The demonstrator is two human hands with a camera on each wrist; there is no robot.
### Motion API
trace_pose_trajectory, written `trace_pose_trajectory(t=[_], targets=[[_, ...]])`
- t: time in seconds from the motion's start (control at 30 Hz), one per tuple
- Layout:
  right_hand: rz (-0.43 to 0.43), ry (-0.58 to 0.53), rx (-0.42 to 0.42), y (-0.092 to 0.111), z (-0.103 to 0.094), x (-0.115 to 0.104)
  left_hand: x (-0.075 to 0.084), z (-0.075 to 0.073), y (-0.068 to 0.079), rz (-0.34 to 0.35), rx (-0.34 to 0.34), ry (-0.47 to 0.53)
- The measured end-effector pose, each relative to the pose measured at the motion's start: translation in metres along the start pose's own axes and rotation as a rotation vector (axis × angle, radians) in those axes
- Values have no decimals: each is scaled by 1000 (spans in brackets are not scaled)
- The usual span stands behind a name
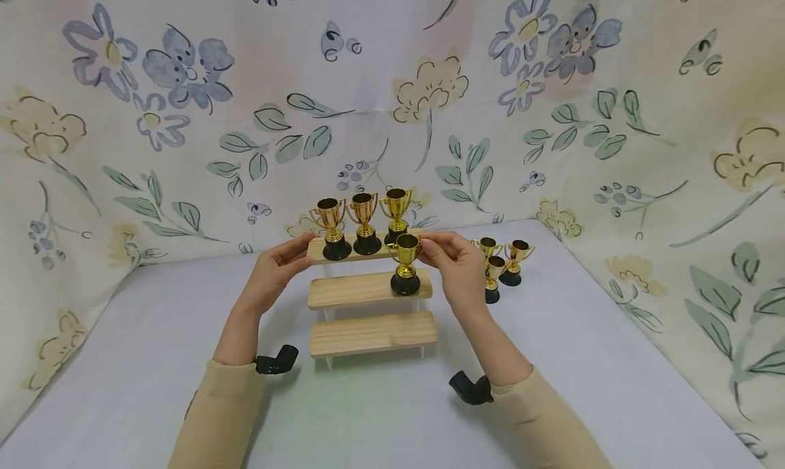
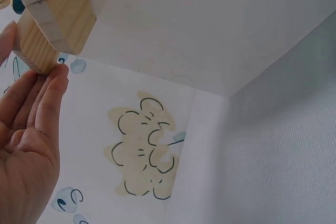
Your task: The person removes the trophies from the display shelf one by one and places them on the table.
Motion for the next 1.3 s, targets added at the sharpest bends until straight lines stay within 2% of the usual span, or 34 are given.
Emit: trace_pose_trajectory(t=[0.13,0.57,0.77,1.1,1.3], targets=[[8,11,45,-3,-15,-1,0,1,0,-4,1,-7],[-10,-59,206,-12,-65,-11,1,1,-2,1,3,1],[-9,-60,258,-14,-85,-11,1,1,-2,-3,6,-6],[-75,-95,343,-21,-115,-12,-3,0,-3,-11,10,1],[-71,-109,395,-24,-134,-10,-2,0,-3,-6,7,-2]])
Point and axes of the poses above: each hand's wrist, its own y-axis away from the middle knuckle, its own z-axis out of the palm, x = y × z, the point moved 7 cm from there along -y, towards the middle knuckle, and after that the axes turned 2 degrees about x, right-handed, at the moved point
